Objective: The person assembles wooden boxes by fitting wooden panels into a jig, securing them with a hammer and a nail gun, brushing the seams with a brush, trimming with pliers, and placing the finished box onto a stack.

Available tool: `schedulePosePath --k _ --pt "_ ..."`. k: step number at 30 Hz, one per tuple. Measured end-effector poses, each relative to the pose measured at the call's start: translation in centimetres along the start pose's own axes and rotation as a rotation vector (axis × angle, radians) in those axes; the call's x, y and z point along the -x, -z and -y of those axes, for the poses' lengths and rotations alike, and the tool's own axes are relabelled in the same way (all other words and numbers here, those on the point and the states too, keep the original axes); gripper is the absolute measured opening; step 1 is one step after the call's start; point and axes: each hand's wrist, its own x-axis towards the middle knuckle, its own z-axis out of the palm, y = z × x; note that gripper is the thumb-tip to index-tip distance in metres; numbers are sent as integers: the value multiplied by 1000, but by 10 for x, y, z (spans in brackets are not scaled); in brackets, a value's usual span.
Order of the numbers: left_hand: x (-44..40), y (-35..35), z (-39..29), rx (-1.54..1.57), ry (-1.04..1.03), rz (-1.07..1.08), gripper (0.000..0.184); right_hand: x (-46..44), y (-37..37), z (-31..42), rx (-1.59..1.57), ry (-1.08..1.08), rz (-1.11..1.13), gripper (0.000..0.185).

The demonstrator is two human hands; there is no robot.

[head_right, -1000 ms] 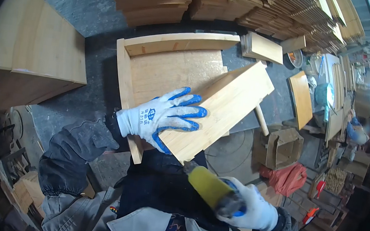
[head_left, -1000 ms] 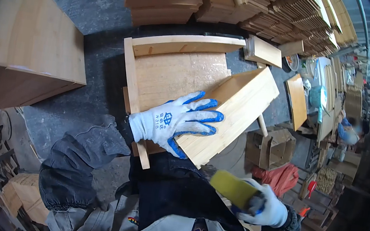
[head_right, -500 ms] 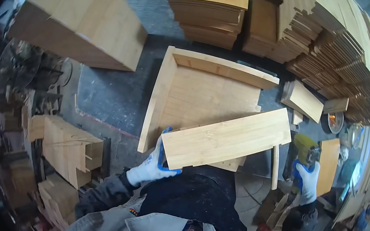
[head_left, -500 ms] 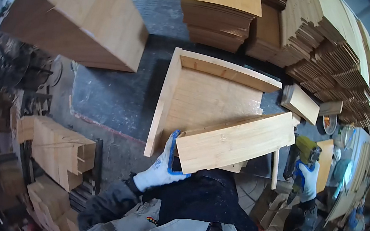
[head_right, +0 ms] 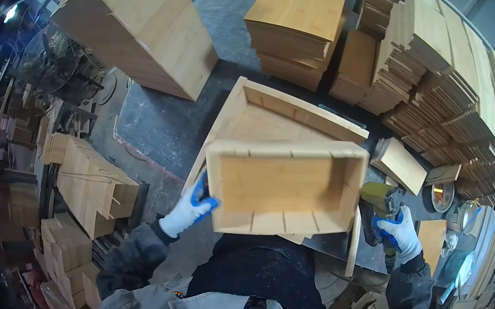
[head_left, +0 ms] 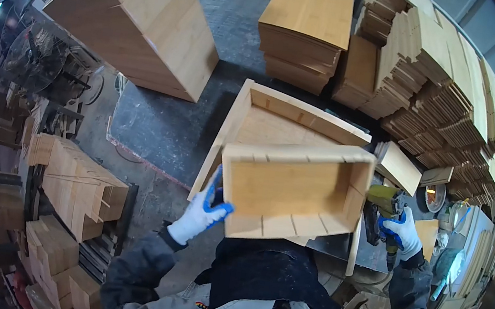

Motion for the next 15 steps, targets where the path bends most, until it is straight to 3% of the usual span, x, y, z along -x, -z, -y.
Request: schedulePosePath --k 1,2,4,5,8,13,15 --pt "-5 3 -2 5 -5 14 88 2 -3 15 -17 -26 40 44" --pt "-14 12 -6 101 181 24 81 -1 -7 25 -18 -23 22 44" --pt "-29 31 -14 277 560 55 67 -6 -18 44 7 -26 265 45" --pt "-35 38 -17 268 556 83 67 -8 -30 47 30 -23 221 42" --pt "-61 55 -25 448 978 270 76 -25 -44 26 -25 -5 131 37" --pt "-95 56 -55 206 984 454 72 -32 -55 5 -33 -15 -12 38" --pt "-86 74 -34 -340 168 661 70 -22 -57 5 -40 41 -76 39"
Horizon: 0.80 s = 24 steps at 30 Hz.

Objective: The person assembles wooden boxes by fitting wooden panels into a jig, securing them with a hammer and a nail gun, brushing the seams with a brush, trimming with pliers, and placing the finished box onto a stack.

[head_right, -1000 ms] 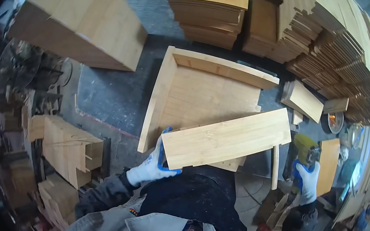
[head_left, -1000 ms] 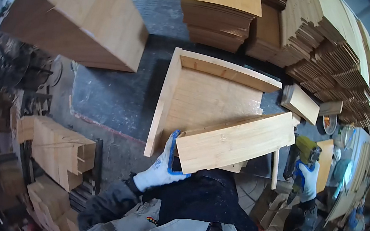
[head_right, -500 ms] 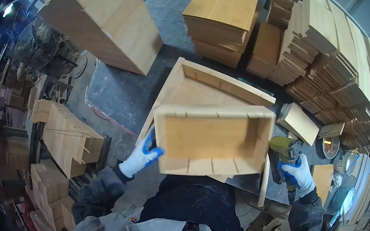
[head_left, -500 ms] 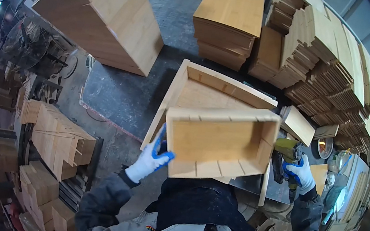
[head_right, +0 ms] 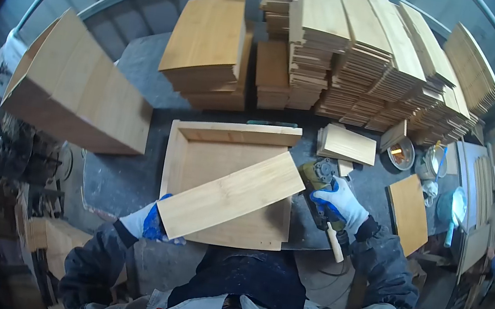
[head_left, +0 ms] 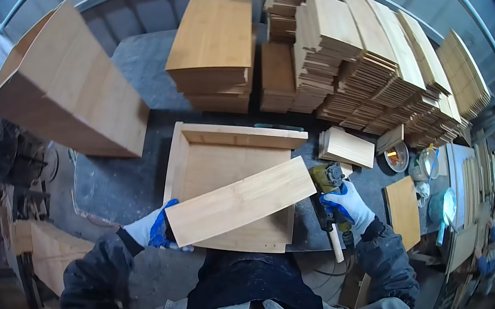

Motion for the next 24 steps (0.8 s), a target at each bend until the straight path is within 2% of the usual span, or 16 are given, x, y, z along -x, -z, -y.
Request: schedulePosePath --k 1,3,5,7,9,11,13,15,18,20,23,24 --pt "-1 8 5 -369 -320 -4 69 7 1 1 6 52 -45 39" --pt "4 37 -62 655 680 -58 57 26 8 6 10 95 -114 40" --pt "4 45 -158 65 613 -262 49 58 22 22 -85 -47 -164 40" --pt "-12 59 -175 -47 229 -156 57 83 24 35 -122 -134 -193 40" --pt "-55 35 -212 -74 -44 31 83 101 20 46 -179 -99 -227 41" --pt "-119 8 -221 -549 -348 145 96 111 18 70 -193 -91 -250 42" --pt "-192 -18 -196 -425 -393 302 112 113 -1 103 -191 -91 -211 45" --pt "-251 -41 -182 -474 -269 435 123 109 -13 120 -181 -108 -199 47" --pt "-278 -55 -170 -363 -160 554 121 100 -22 132 -112 -56 -223 53" --pt "-286 -61 -164 -308 -96 615 121 92 -26 143 -109 -137 -208 54" --pt "-290 -69 -162 -166 -52 727 98 77 -30 155 -99 -275 -176 56" --pt "-293 -73 -158 -149 -47 729 98 73 -32 157 -75 -279 -168 56"
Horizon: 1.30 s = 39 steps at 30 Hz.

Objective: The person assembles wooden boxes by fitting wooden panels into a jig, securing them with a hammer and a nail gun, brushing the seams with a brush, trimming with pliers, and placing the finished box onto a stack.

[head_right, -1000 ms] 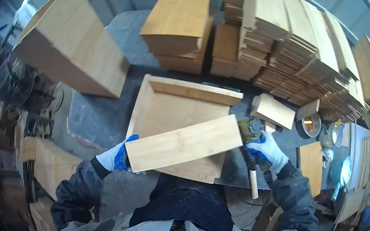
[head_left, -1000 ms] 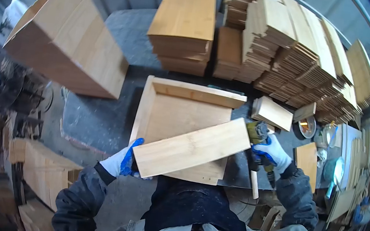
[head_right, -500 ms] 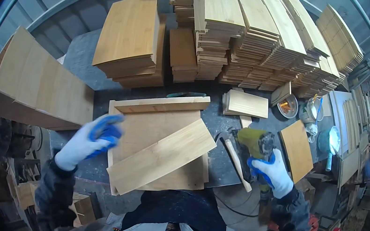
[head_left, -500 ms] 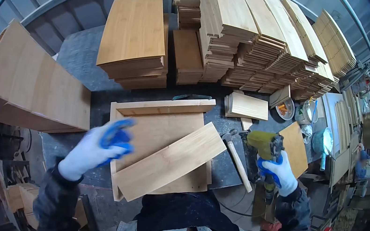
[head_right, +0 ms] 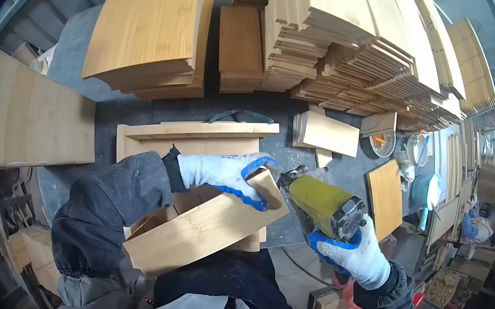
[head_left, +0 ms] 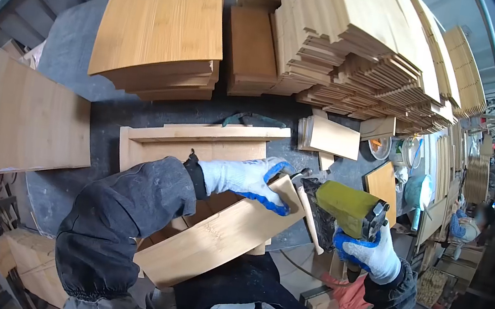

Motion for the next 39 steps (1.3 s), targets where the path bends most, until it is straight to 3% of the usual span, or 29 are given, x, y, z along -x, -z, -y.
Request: schedulePosePath --k 3,7,14,31,35,39 --pt "-10 -5 8 -109 9 -4 80 -9 -3 3 57 -15 14 56" --pt "-5 -6 -2 -143 49 -41 74 -14 3 -10 93 -52 37 64" --pt "-5 -7 0 -135 13 -60 75 -15 9 -16 122 -91 44 74" --pt "-10 -10 11 -200 -97 -97 77 -7 9 -16 193 -88 13 74" --pt "-10 -9 11 -241 -105 -99 76 -4 6 -21 252 25 -4 59" --pt "-8 -9 5 -194 -10 -96 76 4 19 -28 266 -91 30 76"
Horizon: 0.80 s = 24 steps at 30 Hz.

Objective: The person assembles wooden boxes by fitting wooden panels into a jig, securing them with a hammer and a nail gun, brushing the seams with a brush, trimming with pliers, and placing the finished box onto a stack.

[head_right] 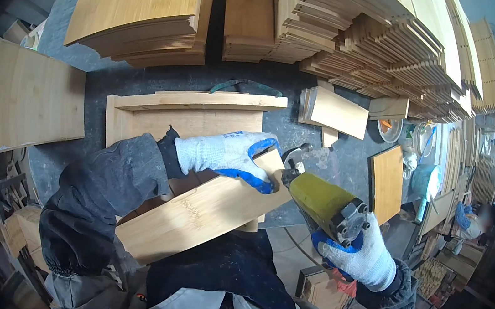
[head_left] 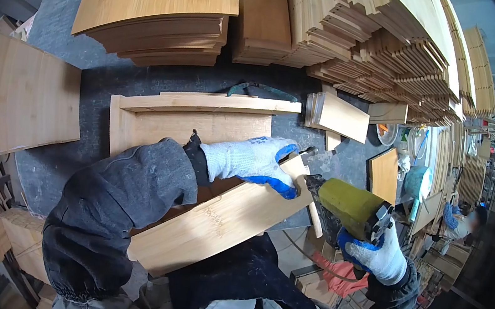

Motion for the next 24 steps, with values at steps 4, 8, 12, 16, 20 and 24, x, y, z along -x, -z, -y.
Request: schedulePosePath --k 4,8,12,16,20,24 --pt "-2 0 4 19 2 30 78 5 -2 -3 -11 2 -9 76" --pt "-1 -1 8 78 -40 -6 79 12 0 -13 34 1 -21 75" --pt "-2 0 7 54 -38 0 80 15 1 -21 45 3 -2 73" --pt "-2 -1 9 47 -40 -22 77 19 -1 -32 -19 94 -19 73" --pt "0 -3 9 124 -39 -44 74 22 0 -44 76 200 -91 73" --pt "2 -1 2 150 86 28 70 19 2 -27 138 245 -45 75"
